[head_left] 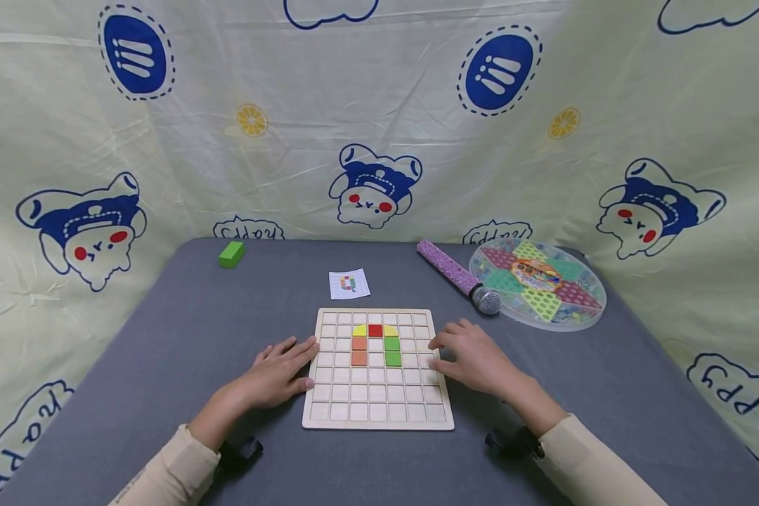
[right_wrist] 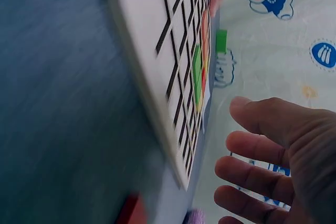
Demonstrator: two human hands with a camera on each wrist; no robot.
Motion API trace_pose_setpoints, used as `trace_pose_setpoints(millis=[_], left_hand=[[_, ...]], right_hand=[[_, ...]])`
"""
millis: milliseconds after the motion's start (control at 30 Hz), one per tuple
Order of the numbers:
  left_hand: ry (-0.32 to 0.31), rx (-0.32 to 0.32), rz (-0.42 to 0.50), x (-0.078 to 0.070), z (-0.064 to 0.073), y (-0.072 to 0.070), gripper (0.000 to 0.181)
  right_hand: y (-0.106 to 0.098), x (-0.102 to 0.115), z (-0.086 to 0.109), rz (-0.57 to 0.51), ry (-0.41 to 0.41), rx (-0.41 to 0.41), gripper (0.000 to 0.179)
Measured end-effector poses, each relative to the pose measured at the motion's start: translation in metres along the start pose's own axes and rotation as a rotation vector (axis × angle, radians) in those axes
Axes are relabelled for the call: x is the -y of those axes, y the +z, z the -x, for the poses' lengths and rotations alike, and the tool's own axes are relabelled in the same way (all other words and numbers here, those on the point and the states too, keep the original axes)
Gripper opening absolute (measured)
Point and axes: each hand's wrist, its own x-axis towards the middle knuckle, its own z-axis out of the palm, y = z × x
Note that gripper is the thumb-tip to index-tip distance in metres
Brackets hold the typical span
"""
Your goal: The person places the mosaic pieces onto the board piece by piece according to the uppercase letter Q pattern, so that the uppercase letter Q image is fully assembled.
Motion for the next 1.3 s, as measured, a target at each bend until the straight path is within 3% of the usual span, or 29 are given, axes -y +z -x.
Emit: trace_pose_setpoints(millis=[400,1067,1300], left_hand=[[-0.009,-0.002,-0.012,-0.001,-0.001,0.0,0.062],[0.012,-0.004,0.009,0.0,0.002,0.0,0.062],[0.017,-0.015,0.001,0.0,0.002,0.0,0.062]], right_hand=[[-0.011,-0.04,0.045,0.012,0.068,0.006,0.022],[-0.01,-0.066,0.099,0.028,0.162,0.058,0.025],[-0.009,-0.074,0.11,0.011,0.206,0.121,0.026]])
